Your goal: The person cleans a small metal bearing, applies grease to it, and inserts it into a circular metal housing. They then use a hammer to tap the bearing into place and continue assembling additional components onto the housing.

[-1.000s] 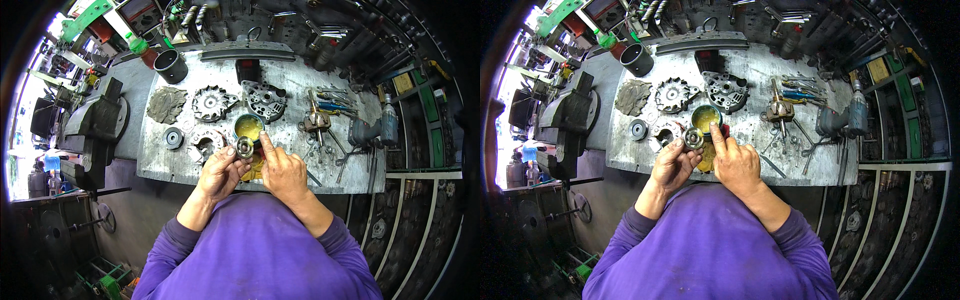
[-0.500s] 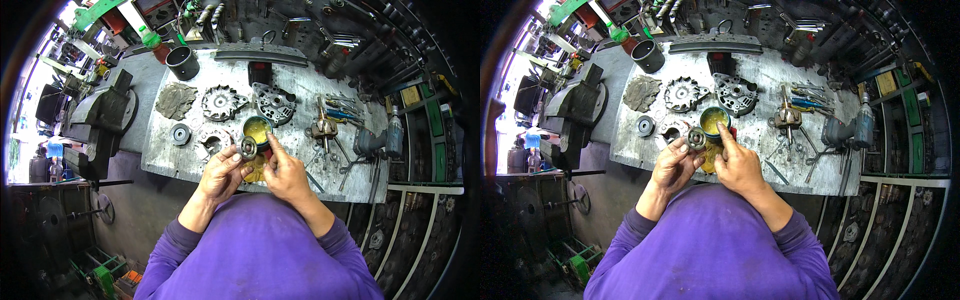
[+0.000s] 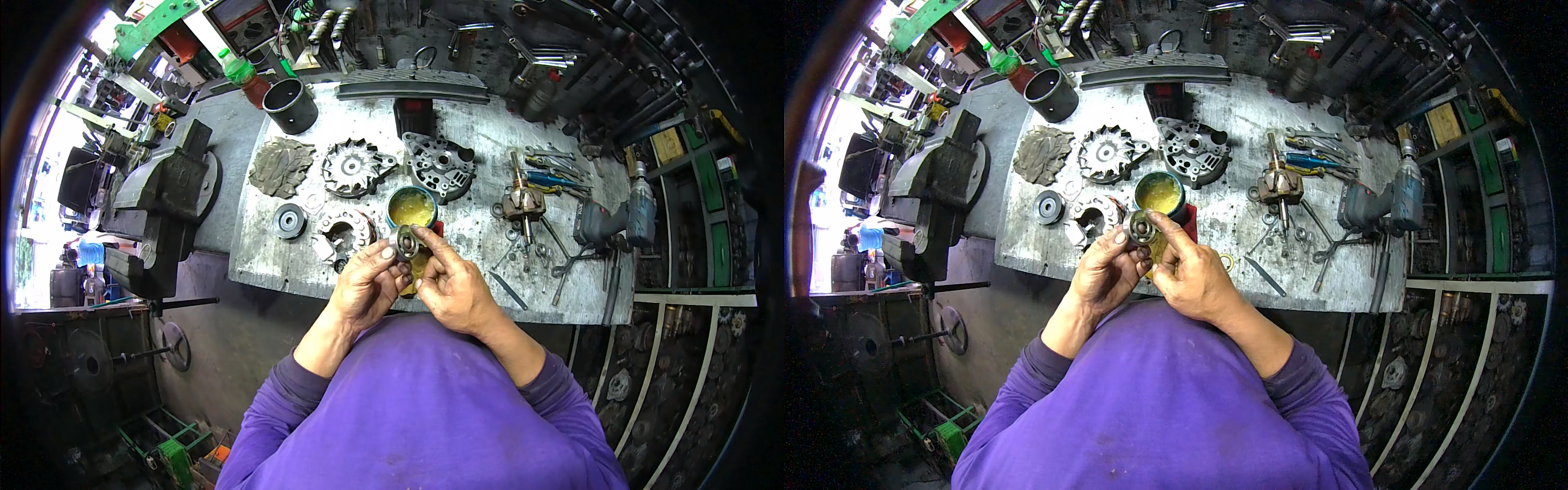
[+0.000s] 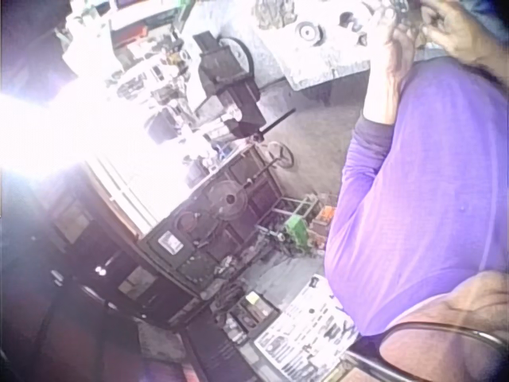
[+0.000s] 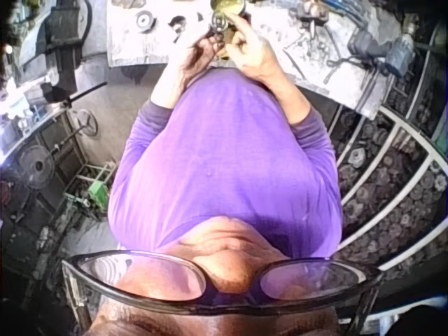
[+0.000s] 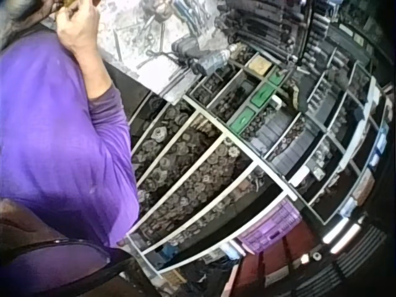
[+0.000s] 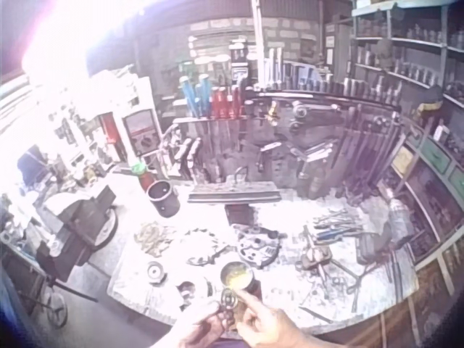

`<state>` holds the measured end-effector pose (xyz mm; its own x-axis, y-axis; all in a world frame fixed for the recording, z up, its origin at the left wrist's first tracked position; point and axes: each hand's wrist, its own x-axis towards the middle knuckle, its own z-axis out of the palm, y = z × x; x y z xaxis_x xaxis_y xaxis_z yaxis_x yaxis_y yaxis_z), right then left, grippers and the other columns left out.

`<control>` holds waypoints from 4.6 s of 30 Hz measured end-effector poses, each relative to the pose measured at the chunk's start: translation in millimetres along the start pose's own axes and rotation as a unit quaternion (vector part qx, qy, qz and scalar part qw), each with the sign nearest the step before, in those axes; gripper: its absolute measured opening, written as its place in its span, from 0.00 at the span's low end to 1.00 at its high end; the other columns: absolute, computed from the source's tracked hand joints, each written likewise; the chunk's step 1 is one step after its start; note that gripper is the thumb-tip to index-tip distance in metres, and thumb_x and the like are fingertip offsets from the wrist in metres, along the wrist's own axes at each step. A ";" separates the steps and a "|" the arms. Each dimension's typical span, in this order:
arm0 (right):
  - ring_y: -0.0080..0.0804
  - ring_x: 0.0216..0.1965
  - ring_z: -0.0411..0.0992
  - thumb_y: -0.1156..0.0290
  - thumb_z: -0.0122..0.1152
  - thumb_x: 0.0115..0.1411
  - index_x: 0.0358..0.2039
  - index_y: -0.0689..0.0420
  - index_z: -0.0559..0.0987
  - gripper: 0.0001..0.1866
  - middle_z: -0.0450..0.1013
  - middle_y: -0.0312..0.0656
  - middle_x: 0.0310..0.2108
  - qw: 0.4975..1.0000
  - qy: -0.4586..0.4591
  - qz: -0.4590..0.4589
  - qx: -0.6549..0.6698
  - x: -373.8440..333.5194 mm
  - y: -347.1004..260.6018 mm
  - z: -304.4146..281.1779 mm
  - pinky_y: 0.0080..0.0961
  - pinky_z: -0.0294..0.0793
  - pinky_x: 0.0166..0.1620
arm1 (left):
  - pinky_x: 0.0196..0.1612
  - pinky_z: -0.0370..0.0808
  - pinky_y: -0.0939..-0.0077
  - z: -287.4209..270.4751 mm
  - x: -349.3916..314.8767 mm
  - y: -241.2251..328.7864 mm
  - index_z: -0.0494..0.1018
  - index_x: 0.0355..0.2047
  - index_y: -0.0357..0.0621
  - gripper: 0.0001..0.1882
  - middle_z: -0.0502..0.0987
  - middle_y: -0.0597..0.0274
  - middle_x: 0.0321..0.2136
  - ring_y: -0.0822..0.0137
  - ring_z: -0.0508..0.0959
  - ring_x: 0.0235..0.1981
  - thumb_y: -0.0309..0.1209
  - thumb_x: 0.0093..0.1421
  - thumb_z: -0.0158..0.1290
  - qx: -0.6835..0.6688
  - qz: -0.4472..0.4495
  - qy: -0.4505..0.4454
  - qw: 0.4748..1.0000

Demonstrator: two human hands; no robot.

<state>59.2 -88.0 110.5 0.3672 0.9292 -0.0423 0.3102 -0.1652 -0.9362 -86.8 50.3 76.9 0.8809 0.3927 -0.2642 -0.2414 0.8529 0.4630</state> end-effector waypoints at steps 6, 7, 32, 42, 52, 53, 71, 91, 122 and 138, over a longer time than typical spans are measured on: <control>0.44 0.23 0.77 0.74 0.65 0.56 0.74 0.47 0.70 0.43 0.74 0.44 0.28 0.875 0.078 -0.126 -0.461 0.5 11.7 2.8 0.41 0.79 0.30 | 0.52 0.77 0.68 -5.1 1.1 -2.5 0.77 0.56 0.42 0.15 0.84 0.62 0.47 0.67 0.81 0.49 0.31 0.71 0.59 -0.050 0.006 -0.024 0.998; 0.44 0.23 0.77 0.74 0.66 0.55 0.74 0.47 0.71 0.43 0.74 0.44 0.28 0.871 0.069 -0.111 -0.474 0.1 13.2 3.0 0.41 0.79 0.31 | 0.52 0.77 0.68 -5.3 -0.1 -2.1 0.78 0.55 0.42 0.14 0.84 0.63 0.46 0.67 0.81 0.50 0.31 0.71 0.60 -0.054 0.009 -0.022 0.998; 0.40 0.29 0.81 0.74 0.63 0.57 0.81 0.51 0.53 0.52 0.81 0.51 0.38 0.992 -0.054 -0.023 -0.116 4.0 12.7 6.9 0.36 0.82 0.37 | 0.54 0.76 0.68 -8.4 -6.6 -1.6 0.77 0.58 0.40 0.19 0.83 0.63 0.48 0.69 0.80 0.48 0.31 0.69 0.60 -0.052 -0.007 -0.024 0.998; 0.55 0.31 0.82 0.76 0.61 0.54 0.79 0.51 0.58 0.50 0.80 0.52 0.32 0.969 0.001 0.028 -0.244 6.4 21.2 -0.3 0.45 0.82 0.37 | 0.53 0.76 0.68 -17.2 -2.7 1.0 0.77 0.58 0.41 0.19 0.83 0.63 0.50 0.69 0.80 0.46 0.34 0.70 0.60 -0.046 0.012 -0.036 0.998; 0.18 0.21 0.61 0.75 0.61 0.61 0.83 0.40 0.46 0.54 0.76 0.45 0.35 0.781 -0.197 0.103 0.584 5.3 18.7 -11.8 0.29 0.78 0.40 | 0.48 0.75 0.69 -12.2 -2.0 -1.6 0.78 0.55 0.43 0.15 0.83 0.67 0.44 0.72 0.76 0.39 0.35 0.72 0.60 -0.021 0.001 0.017 1.000; 0.18 0.21 0.61 0.75 0.61 0.61 0.83 0.40 0.46 0.54 0.76 0.45 0.35 0.774 -0.198 0.103 0.593 5.3 19.0 -11.0 0.29 0.79 0.40 | 0.49 0.75 0.70 -11.1 -1.4 -0.1 0.78 0.56 0.41 0.16 0.83 0.67 0.45 0.73 0.77 0.41 0.32 0.70 0.61 -0.023 0.000 -0.009 1.000; 0.39 0.26 0.79 0.76 0.62 0.58 0.79 0.50 0.59 0.47 0.81 0.47 0.34 0.924 0.053 -0.060 -0.375 1.7 18.8 -7.4 0.37 0.81 0.35 | 0.50 0.76 0.68 -23.5 0.3 -1.8 0.77 0.58 0.39 0.19 0.83 0.62 0.48 0.69 0.78 0.42 0.33 0.70 0.61 -0.020 0.014 -0.025 0.999; 0.27 0.21 0.72 0.73 0.62 0.59 0.83 0.36 0.42 0.57 0.79 0.44 0.33 0.937 -0.162 0.063 0.302 9.3 27.6 7.5 0.34 0.80 0.39 | 0.53 0.78 0.62 -21.0 -0.6 -6.0 0.78 0.57 0.39 0.18 0.84 0.58 0.51 0.63 0.80 0.48 0.37 0.74 0.57 -0.046 0.002 -0.036 0.998; 0.51 0.66 0.70 0.76 0.64 0.53 0.70 0.52 0.75 0.40 0.66 0.53 0.65 0.986 -0.051 -0.146 -0.061 21.7 16.4 -21.3 0.40 0.70 0.68 | 0.44 0.76 0.71 -26.3 0.3 -3.5 0.79 0.53 0.46 0.19 0.83 0.66 0.43 0.71 0.76 0.37 0.48 0.78 0.51 -0.072 -0.042 0.032 0.996; 0.40 0.72 0.61 0.75 0.63 0.59 0.79 0.55 0.60 0.46 0.59 0.39 0.76 0.835 -0.199 0.056 0.509 2.7 57.5 1.0 0.40 0.72 0.66 | 0.45 0.77 0.75 -10.4 -1.0 -9.8 0.80 0.52 0.36 0.14 0.83 0.64 0.43 0.72 0.79 0.38 0.29 0.70 0.63 0.210 0.144 0.091 0.963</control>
<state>77.1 -94.6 56.2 -0.0400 0.9966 -0.0722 -0.6878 -0.0799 -0.7215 -89.5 45.1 63.8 0.7067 0.6783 -0.2011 -0.2444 0.5008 0.8304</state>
